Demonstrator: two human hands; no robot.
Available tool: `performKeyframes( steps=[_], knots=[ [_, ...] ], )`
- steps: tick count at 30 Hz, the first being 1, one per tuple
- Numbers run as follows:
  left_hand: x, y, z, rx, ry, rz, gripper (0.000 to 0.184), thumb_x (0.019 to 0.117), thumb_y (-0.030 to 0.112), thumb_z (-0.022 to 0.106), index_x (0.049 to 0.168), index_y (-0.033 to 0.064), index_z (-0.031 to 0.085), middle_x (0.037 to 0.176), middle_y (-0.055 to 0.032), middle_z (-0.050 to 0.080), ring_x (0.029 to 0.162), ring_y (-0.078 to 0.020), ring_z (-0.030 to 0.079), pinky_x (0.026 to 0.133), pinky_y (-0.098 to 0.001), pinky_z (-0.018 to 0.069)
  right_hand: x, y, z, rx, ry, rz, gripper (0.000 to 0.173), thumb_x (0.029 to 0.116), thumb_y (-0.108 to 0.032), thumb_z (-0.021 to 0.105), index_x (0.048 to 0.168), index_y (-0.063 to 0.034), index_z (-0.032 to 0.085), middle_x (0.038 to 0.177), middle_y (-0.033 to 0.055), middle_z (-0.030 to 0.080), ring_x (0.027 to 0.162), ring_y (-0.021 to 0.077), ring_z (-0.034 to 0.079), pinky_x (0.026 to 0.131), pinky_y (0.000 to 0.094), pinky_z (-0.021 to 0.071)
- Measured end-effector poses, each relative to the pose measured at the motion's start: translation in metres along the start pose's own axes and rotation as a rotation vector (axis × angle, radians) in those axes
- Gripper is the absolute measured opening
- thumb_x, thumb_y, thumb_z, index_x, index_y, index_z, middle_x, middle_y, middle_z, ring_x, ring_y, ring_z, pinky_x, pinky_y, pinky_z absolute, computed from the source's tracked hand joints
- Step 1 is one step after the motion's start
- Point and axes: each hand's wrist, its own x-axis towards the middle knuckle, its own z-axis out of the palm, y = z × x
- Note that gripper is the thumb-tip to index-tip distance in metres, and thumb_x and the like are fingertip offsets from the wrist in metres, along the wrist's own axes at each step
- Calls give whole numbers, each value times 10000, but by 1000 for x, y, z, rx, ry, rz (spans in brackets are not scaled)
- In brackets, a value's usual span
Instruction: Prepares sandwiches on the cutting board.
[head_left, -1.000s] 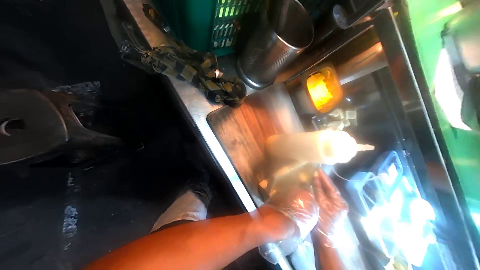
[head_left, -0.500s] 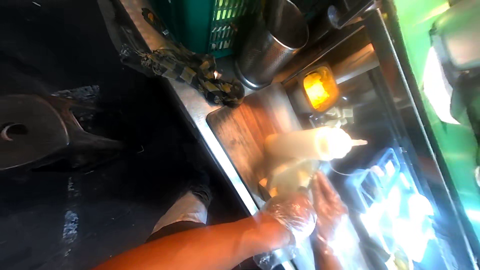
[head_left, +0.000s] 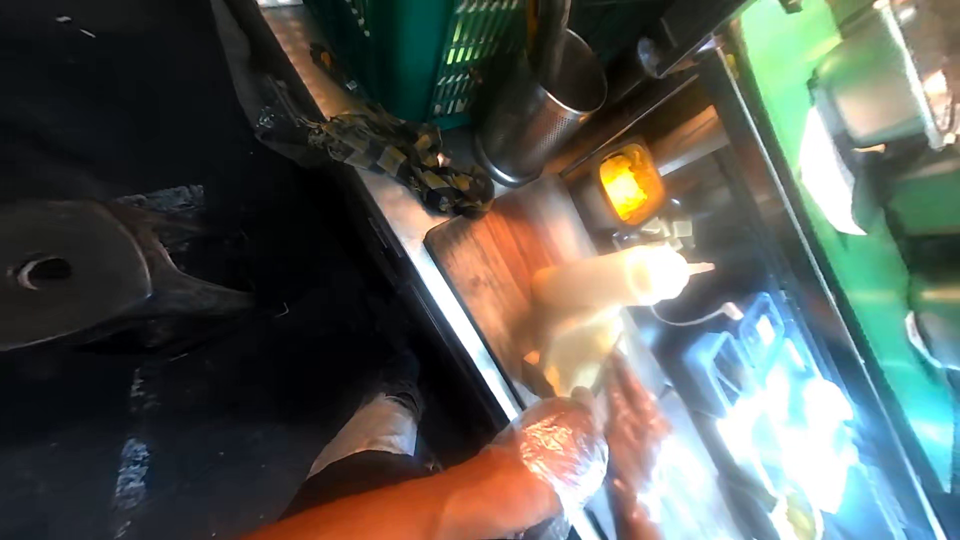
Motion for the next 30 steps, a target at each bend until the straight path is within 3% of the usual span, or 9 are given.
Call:
performKeyframes(
  steps=[2,4,9,13,17,21,25,28,30],
  knots=[
    [-6,-1,1,0,-2,-14,433,1036,179,486,1410,-40,459,1213,-219,647,1164,-337,645,997,-473,520,-9,-2,4,-5,15,-52,226,961,0,643,1160,57,734,1109,133,769,1036,113,739,979,258,577],
    [-11,0,4,14,-2,-13,409,1039,183,483,1386,-34,479,1211,-217,647,1165,-335,643,998,-472,516,3,8,1,-200,-6,-84,261,988,-34,610,1211,-1,740,1146,142,761,1076,184,727,1003,359,544],
    [-23,-4,2,15,-23,-54,432,1021,184,517,1402,-13,468,1220,-201,646,1175,-330,638,1003,-470,516,-26,-13,8,80,14,-58,227,944,33,641,1144,88,732,1114,159,766,1055,111,738,985,232,569],
    [-27,-4,5,-3,-36,-82,421,1019,194,519,1391,1,472,1208,-199,649,1157,-333,648,986,-491,526,-12,-6,8,-106,10,-9,253,988,-20,613,1206,7,739,1145,131,763,1078,125,720,1009,290,536],
    [-33,-8,7,-17,-29,-88,392,1037,194,491,1384,11,478,1202,-194,651,1151,-324,653,978,-475,533,-37,-13,9,21,14,-47,226,951,13,647,1150,61,741,1108,140,770,1047,101,736,976,230,569],
    [-33,-5,7,-3,-38,-82,405,1038,192,484,1399,8,461,1199,-195,649,1149,-332,654,969,-485,538,-25,-10,10,-29,38,-20,237,981,2,612,1179,47,734,1141,143,760,1074,92,718,997,233,538],
    [-34,-7,10,-10,-21,-80,402,1039,185,482,1396,3,459,1215,-198,644,1157,-334,649,977,-477,536,-42,-8,8,17,22,-94,232,950,17,643,1157,57,739,1109,138,771,1036,123,742,970,260,585],
    [-38,2,4,-36,-84,-87,486,1053,175,481,1486,-29,395,1336,-244,594,1257,-369,591,1063,-492,466,-22,-2,6,-128,29,-28,238,976,0,616,1177,45,735,1110,161,762,1046,135,727,986,281,543],
    [-35,1,5,-27,-61,-78,472,1044,184,490,1462,-23,414,1299,-237,612,1227,-365,608,1042,-493,482,-33,-10,5,-23,23,-38,247,961,15,617,1176,77,723,1130,170,758,1056,129,731,985,258,556]
  ],
)
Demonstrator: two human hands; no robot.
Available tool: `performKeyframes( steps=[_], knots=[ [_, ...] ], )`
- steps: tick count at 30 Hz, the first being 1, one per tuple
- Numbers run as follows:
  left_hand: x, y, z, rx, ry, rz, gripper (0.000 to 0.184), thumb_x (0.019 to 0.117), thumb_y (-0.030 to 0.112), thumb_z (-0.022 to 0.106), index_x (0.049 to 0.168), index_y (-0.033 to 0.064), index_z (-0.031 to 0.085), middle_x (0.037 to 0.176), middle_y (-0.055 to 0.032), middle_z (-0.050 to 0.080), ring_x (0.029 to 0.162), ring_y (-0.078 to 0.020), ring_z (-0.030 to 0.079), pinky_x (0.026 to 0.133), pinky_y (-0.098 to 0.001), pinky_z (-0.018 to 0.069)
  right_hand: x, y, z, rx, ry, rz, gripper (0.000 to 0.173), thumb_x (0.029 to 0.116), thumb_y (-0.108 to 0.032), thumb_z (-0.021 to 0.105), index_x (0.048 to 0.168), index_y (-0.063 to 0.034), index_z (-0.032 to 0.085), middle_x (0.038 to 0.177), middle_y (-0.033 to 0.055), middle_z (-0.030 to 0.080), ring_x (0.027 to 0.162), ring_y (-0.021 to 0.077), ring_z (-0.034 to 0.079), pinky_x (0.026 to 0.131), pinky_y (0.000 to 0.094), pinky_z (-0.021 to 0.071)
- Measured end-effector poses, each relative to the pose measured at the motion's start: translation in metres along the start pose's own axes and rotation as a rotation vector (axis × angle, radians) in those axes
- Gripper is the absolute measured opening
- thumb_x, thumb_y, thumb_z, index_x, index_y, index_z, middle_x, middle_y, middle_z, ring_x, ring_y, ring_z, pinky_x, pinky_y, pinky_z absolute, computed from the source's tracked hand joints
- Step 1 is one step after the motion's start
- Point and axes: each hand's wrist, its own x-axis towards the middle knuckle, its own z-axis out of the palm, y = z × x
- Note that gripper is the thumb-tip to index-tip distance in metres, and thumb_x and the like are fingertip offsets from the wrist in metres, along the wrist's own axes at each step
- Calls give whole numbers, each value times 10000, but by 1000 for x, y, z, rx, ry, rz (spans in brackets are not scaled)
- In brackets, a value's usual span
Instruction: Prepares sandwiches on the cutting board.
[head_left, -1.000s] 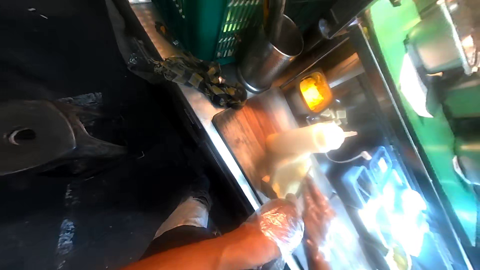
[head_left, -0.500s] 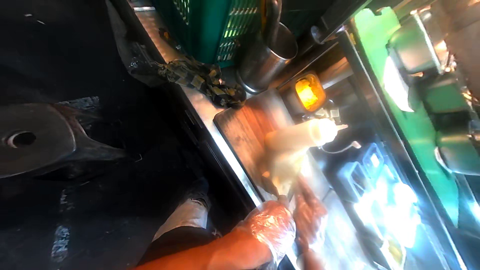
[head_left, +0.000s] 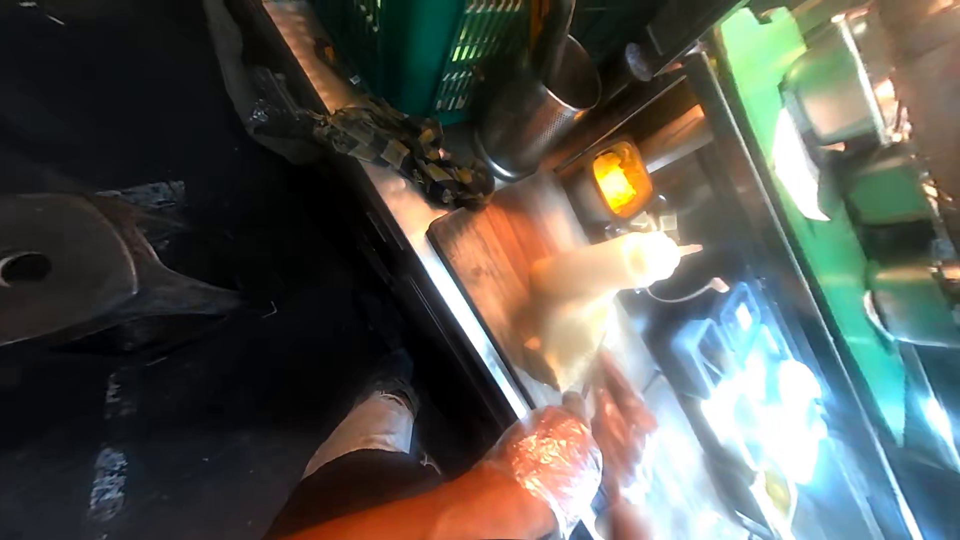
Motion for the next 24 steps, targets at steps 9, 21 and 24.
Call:
performKeyframes(
  steps=[9,21,24],
  knots=[
    [21,4,-5,6,19,55,407,1030,191,501,1377,-20,475,1195,-210,651,1140,-347,655,959,-491,541,8,1,0,73,42,9,255,952,33,635,1189,90,709,1143,155,758,1061,118,734,983,247,577],
    [67,27,-19,8,-2,95,410,1049,178,474,1389,-51,497,1278,-229,626,1214,-337,621,1027,-473,501,78,32,-9,-296,-6,101,272,1024,-76,580,1248,-43,733,1206,116,748,1148,178,703,1055,373,522],
    [79,25,-24,-28,23,67,387,1050,208,475,1357,-23,526,1242,-216,646,1193,-325,634,1015,-471,509,68,28,-3,-215,-8,63,280,979,-7,598,1226,2,730,1165,138,755,1092,156,721,1015,323,551]
  ],
)
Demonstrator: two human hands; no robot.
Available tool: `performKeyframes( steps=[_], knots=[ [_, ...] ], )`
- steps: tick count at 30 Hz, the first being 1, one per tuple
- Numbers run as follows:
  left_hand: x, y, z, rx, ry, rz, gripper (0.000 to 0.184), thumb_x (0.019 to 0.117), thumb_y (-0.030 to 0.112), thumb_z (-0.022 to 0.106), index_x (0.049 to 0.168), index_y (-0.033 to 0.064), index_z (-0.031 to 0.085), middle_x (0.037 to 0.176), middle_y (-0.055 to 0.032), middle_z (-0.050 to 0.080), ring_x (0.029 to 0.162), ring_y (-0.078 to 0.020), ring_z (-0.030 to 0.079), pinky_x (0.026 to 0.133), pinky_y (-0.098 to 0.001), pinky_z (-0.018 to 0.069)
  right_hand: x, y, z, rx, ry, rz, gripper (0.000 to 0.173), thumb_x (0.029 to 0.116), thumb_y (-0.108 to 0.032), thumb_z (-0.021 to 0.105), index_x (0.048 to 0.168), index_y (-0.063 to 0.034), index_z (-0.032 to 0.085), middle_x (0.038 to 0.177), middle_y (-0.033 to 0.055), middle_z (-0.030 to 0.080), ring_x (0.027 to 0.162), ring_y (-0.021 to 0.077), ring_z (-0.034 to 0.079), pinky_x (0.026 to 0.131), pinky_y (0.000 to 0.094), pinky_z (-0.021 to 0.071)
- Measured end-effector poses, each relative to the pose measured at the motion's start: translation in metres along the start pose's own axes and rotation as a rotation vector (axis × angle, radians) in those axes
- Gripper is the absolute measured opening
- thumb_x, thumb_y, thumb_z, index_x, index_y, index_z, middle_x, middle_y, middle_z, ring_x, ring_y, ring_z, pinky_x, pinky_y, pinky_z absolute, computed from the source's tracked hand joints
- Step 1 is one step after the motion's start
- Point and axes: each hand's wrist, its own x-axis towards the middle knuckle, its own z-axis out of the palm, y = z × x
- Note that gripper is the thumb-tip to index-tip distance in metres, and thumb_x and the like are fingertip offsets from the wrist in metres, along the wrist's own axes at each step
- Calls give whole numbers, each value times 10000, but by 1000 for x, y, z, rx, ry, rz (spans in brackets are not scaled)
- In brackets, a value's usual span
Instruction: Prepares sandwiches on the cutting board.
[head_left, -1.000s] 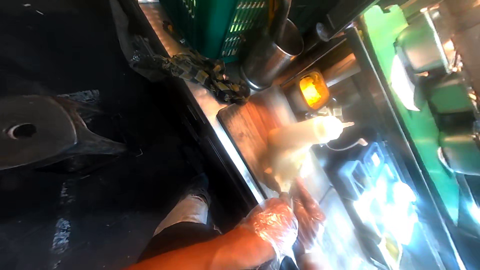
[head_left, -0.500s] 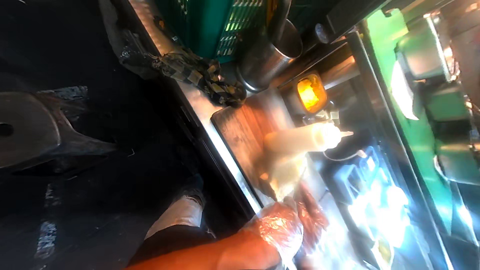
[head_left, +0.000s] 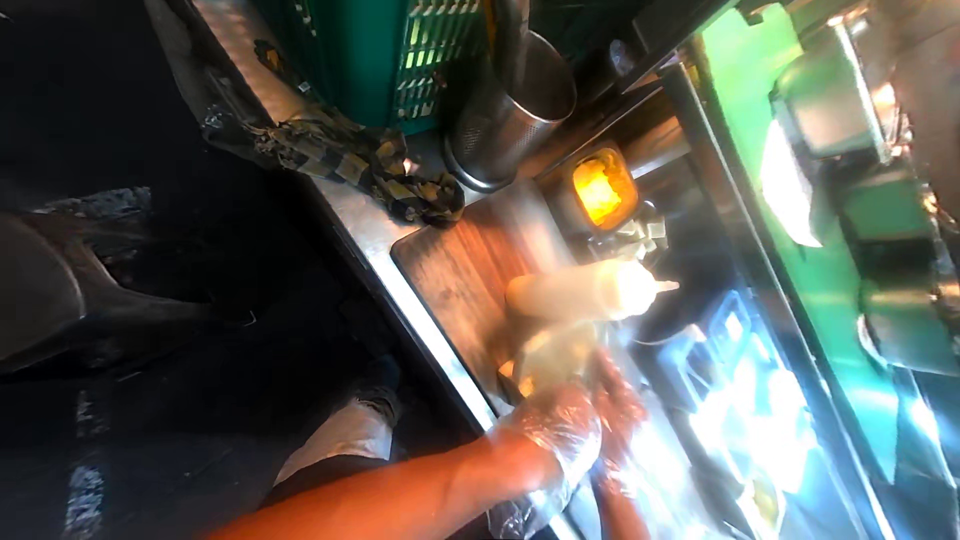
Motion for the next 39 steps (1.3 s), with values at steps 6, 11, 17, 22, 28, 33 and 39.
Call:
performKeyframes(
  steps=[6,11,17,22,28,33,39],
  knots=[
    [2,4,-6,33,8,-8,382,1061,218,463,1338,-26,560,1274,-212,637,1231,-317,609,1050,-466,477,9,-8,1,-50,-33,12,279,1003,-53,593,1245,-30,728,1173,141,752,1096,211,719,1009,404,544],
    [-18,7,2,83,13,-96,391,1087,240,415,1381,8,528,1270,-200,644,1225,-308,618,1056,-463,479,-5,-6,-2,-62,-39,23,296,1034,-111,573,1279,-137,736,1200,81,756,1108,211,720,1009,456,544],
    [-43,17,6,263,74,-186,409,1096,279,408,1410,44,526,1298,-172,638,1240,-280,609,1078,-441,466,-39,-23,6,544,94,177,246,985,-8,600,1189,55,723,1138,157,754,1059,162,724,983,311,563],
    [-51,21,8,414,111,-217,398,1107,284,377,1413,77,525,1260,-158,654,1205,-273,629,1053,-422,483,-15,-21,-11,1811,211,848,305,1078,-145,453,1332,-47,591,1187,130,691,1029,235,704,896,349,594],
    [-55,-16,-3,217,282,-61,351,1082,246,451,1315,60,636,1222,-126,706,1156,-217,670,1044,-411,509,53,14,-29,1159,37,393,312,1052,-90,513,1355,-45,574,1203,53,689,1034,115,674,920,291,565],
    [-50,-9,-12,96,274,-179,349,1072,248,458,1320,75,631,1211,-119,695,1110,-172,657,986,-355,501,197,32,2,-165,-191,-36,406,1085,-335,470,1374,-104,639,1376,151,648,1317,315,585,1120,539,431],
    [-46,-7,-18,103,251,-191,363,1073,249,446,1337,75,626,1201,-122,700,1106,-183,663,989,-363,504,153,15,-21,-113,-67,-222,329,1069,-194,511,1322,-59,674,1309,129,688,1205,236,660,1054,416,521]
  ],
)
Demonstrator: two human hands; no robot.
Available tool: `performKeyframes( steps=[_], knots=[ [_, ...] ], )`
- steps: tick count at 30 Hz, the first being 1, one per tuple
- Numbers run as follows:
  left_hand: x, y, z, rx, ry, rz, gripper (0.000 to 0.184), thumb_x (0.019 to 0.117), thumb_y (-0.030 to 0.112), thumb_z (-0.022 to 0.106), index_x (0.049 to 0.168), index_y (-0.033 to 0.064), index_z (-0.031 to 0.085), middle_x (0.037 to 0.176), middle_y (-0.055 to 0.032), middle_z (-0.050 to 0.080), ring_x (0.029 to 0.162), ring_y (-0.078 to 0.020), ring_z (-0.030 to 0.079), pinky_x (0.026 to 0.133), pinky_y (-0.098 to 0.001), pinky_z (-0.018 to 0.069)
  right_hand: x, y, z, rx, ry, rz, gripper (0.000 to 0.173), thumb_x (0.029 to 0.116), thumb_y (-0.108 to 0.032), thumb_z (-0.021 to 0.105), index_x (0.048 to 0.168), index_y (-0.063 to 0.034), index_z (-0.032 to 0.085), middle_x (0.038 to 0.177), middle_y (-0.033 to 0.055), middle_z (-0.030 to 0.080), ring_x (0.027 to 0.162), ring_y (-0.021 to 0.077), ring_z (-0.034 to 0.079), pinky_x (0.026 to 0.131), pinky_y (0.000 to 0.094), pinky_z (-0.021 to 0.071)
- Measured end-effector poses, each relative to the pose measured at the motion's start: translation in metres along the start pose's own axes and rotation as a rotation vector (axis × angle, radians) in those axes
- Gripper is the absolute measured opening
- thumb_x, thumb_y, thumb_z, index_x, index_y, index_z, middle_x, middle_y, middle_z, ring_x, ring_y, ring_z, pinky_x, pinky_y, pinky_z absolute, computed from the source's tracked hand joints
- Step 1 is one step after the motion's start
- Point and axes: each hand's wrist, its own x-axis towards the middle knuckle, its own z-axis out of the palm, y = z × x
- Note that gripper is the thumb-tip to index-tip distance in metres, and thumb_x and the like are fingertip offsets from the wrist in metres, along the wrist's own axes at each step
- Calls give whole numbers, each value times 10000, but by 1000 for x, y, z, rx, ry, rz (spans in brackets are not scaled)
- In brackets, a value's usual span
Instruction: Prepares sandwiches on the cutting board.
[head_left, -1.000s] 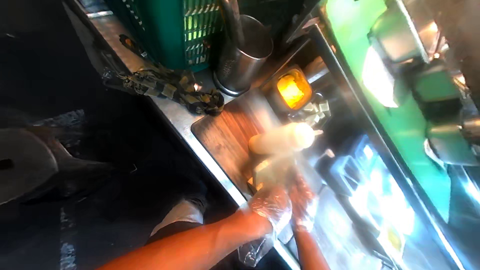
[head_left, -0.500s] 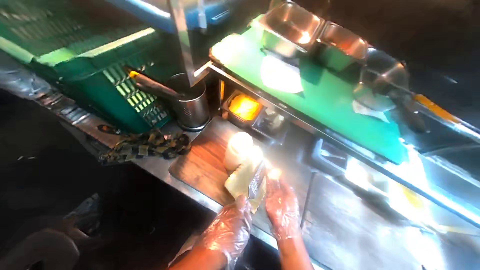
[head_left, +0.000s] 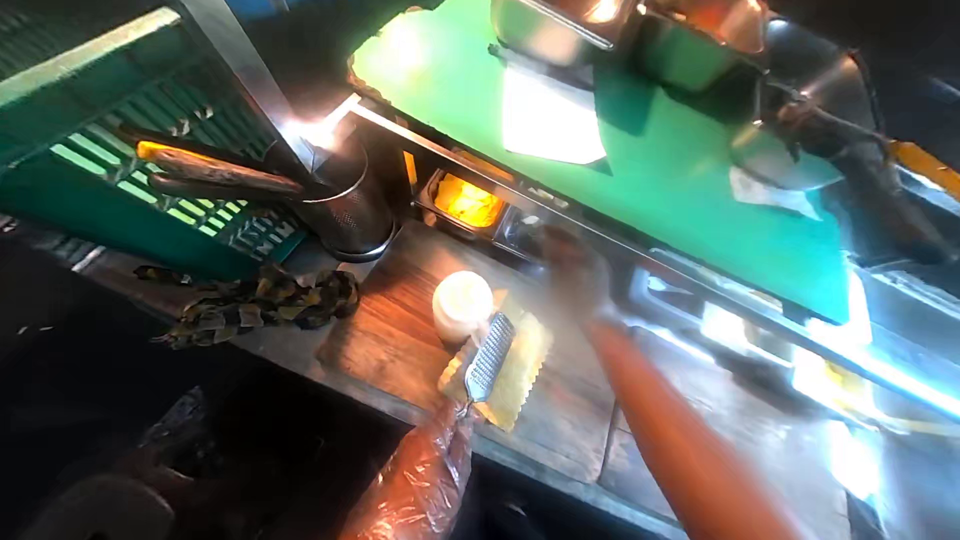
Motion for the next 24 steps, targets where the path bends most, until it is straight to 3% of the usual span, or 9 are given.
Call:
performKeyframes(
  steps=[2,3,6,11,15,20,22,24],
  knots=[
    [-1,-12,4,13,5,36,362,1074,268,444,1342,108,629,1214,-87,711,1105,-166,677,989,-374,521,-75,-6,-12,68,48,-164,348,1029,-123,533,1349,-54,651,1376,115,650,1278,228,619,1085,431,509],
    [-1,-20,9,36,41,68,341,1070,264,449,1314,130,645,1167,-57,726,1041,-144,694,944,-364,552,-108,-3,-7,89,44,-269,380,997,-109,533,1352,-65,661,1416,92,636,1360,235,565,1141,447,477],
    [-3,-29,18,19,73,85,317,1061,234,457,1294,147,655,1134,-18,729,984,-104,696,895,-337,570,-164,13,17,72,-72,-449,450,967,-131,511,1390,-159,661,1506,-10,577,1504,265,396,1223,538,358],
    [-7,-28,30,57,63,63,295,1056,239,459,1258,166,660,1103,3,719,901,-80,675,834,-310,561,-150,33,28,-42,-135,-481,468,983,-195,552,1447,-170,612,1523,-31,560,1497,258,409,1205,624,326],
    [-7,-28,38,81,52,42,282,1059,257,457,1233,179,665,1023,8,709,814,-81,653,766,-302,554,-141,40,19,-58,-243,-359,486,1004,-166,543,1489,-169,564,1560,-26,518,1540,264,327,1244,643,212],
    [-8,-25,45,124,39,43,290,1057,262,446,1222,175,669,951,-5,696,782,-104,645,743,-333,548,-142,47,17,17,-227,-396,470,998,-158,552,1466,-154,588,1557,-20,523,1542,264,321,1245,617,241],
    [-8,-23,46,123,58,49,289,1057,265,451,1221,175,672,984,-7,705,832,-105,659,779,-340,553,-142,52,18,83,-192,-357,437,1019,-149,521,1448,-152,608,1542,-14,539,1527,259,354,1252,577,263],
    [-5,-20,43,141,83,52,325,1066,286,439,1266,170,668,1126,-5,723,1015,-97,680,924,-339,554,-139,59,25,149,-166,-260,429,1058,-166,455,1465,-139,588,1549,4,531,1525,277,354,1260,541,275]
  ],
)
